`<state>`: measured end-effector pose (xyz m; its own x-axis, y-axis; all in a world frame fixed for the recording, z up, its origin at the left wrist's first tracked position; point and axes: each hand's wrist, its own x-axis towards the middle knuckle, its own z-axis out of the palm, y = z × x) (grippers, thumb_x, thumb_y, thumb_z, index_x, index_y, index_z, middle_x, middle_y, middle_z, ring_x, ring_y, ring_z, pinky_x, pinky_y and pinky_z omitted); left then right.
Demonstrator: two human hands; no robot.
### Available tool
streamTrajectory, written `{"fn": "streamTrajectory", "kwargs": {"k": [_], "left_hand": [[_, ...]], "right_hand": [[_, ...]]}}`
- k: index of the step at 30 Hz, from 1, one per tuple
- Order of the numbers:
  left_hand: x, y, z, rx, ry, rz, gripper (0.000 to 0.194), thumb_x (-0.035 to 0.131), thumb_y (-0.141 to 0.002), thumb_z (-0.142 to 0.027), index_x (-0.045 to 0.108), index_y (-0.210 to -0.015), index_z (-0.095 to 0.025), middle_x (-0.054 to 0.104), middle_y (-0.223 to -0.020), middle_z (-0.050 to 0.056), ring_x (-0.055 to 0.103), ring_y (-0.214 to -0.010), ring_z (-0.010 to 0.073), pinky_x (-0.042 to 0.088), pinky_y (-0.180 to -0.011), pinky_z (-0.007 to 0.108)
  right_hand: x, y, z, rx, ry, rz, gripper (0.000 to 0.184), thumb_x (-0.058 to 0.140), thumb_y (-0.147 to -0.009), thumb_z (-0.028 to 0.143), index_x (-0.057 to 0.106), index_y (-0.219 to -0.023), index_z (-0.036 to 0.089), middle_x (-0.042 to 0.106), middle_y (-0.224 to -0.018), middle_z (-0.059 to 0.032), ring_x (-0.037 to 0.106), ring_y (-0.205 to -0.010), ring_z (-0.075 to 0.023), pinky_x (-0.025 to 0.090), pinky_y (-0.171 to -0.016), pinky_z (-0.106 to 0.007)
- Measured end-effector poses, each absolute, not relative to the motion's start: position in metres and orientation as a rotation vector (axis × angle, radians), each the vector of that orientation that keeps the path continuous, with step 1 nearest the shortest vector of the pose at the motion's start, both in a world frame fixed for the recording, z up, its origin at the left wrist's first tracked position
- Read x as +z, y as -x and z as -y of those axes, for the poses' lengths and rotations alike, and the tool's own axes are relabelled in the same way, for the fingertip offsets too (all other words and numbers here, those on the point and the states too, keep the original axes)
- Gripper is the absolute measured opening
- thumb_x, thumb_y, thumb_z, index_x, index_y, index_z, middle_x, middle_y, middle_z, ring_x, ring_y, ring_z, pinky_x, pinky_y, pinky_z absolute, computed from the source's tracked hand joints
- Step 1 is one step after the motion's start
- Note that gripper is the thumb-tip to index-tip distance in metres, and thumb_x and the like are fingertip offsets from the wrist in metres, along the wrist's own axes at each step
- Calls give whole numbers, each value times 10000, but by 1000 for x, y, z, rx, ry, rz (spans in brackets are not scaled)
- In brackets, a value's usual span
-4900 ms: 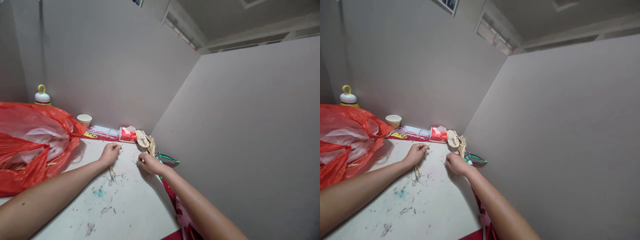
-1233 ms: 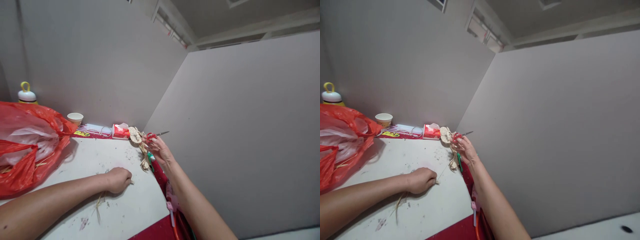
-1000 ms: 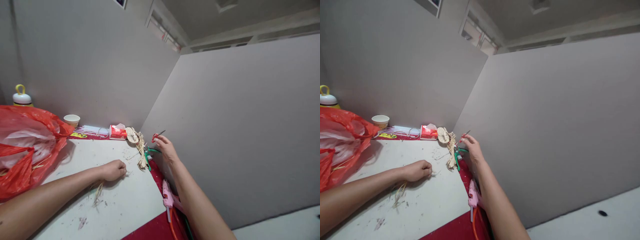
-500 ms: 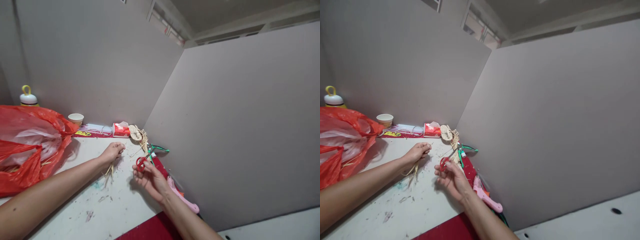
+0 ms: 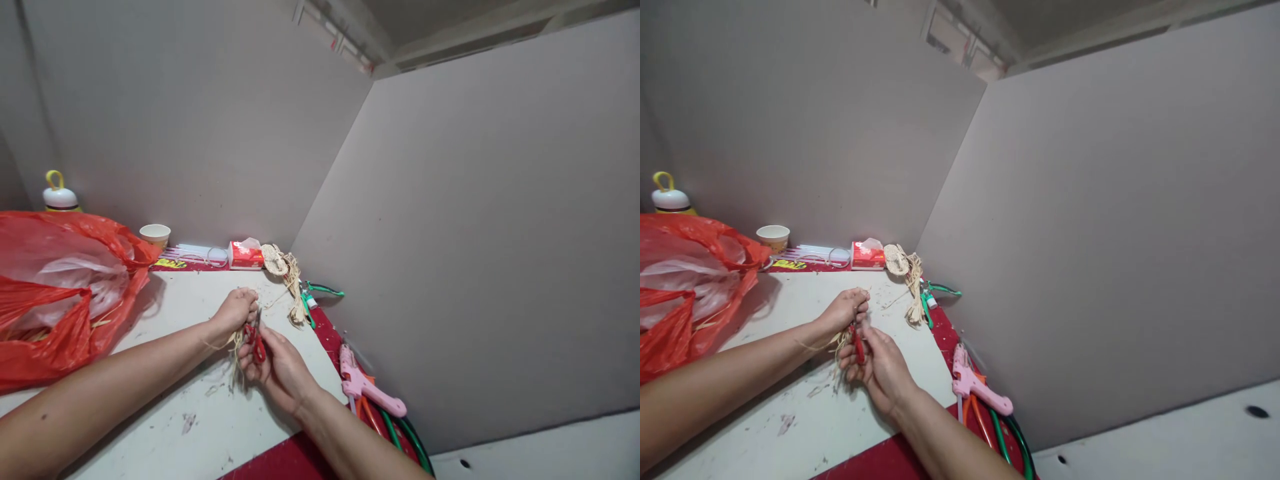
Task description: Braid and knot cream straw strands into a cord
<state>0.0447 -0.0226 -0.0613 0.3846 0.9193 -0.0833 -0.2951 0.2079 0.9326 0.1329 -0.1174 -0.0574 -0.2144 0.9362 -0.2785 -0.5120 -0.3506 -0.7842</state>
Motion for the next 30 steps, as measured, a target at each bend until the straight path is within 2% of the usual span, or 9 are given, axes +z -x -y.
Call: {"fn": "streamTrajectory", "kwargs": {"k": [4, 7, 10, 12, 15, 18, 23, 25, 30], "left_hand": [[-60, -49, 27, 976, -901, -815, 186, 474, -808, -329, 384, -716, -195, 310, -441, -112, 237, -307, 27, 138, -350, 149], [-59, -48, 26, 918, -924, -806, 163, 456, -816, -315, 385, -727, -199, 289, -431, -117, 220, -297, 31, 124, -347, 151], [-55, -41, 18, 883, -1026, -804, 144, 453, -814, -276, 399, -715, -186, 307, -433, -109, 231, -302, 28, 129, -349, 156], [-53, -35, 11, 904, -1098, -834, 134, 433, -819, -243, 404, -705, -179, 323, -432, -101, 244, -310, 29, 145, -351, 159], [-50, -26, -1, 942, -1173, -884, 146, 397, -832, -230, 406, -696, -180, 304, -421, -103, 238, -311, 34, 160, -349, 159], [-49, -21, -8, 944, -1254, -888, 154, 409, -830, -256, 417, -697, -180, 309, -430, -102, 242, -316, 35, 163, -349, 160], [-50, -20, -8, 981, -1328, -877, 177, 428, -820, -286, 423, -680, -178, 332, -431, -101, 245, -325, 31, 177, -361, 156], [-52, -22, -7, 1023, -1344, -893, 172, 428, -816, -277, 425, -677, -175, 407, -452, -84, 275, -329, 31, 203, -362, 158], [-58, -29, -1, 979, -1165, -912, 139, 411, -835, -268, 432, -739, -169, 616, -605, 7, 435, -374, 53, 269, -360, 163]], "right_hand": [[-51, -126, 128, 1886, 821, 815, 212, 630, -718, 222, 605, -886, 95, 685, -745, -102, 650, -606, -159, 490, -481, -213], [-48, -121, 137, 1968, 759, 868, 212, 635, -680, 174, 601, -875, 95, 694, -785, -114, 661, -637, -172, 487, -475, -207], [-49, -121, 144, 1920, 778, 883, 251, 701, -672, 230, 567, -858, 129, 697, -775, -92, 651, -586, -159, 459, -419, -189], [-51, -126, 145, 1807, 853, 899, 283, 718, -688, 340, 545, -779, 136, 679, -673, -65, 603, -469, -124, 409, -360, -166], [-57, -142, 138, 1615, 1009, 896, 441, 608, -738, 561, 514, -663, 137, 604, -489, -28, 493, -328, -79, 328, -304, -147], [-63, -155, 123, 1654, 1134, 845, 544, 465, -765, 673, 531, -683, 139, 581, -446, -25, 459, -302, -73, 318, -304, -148], [-66, -157, 107, 1840, 1191, 917, 417, 526, -786, 549, 561, -774, 134, 638, -556, -51, 530, -381, -93, 325, -304, -140], [-65, -153, 107, 1844, 1137, 953, 393, 574, -768, 520, 571, -822, 130, 654, -617, -53, 560, -428, -97, 359, -324, -144], [-66, -147, 106, 1587, 1153, 1109, 409, 601, -743, 520, 588, -793, 114, 610, -538, -20, 489, -358, -64, 308, -301, -135]]}}
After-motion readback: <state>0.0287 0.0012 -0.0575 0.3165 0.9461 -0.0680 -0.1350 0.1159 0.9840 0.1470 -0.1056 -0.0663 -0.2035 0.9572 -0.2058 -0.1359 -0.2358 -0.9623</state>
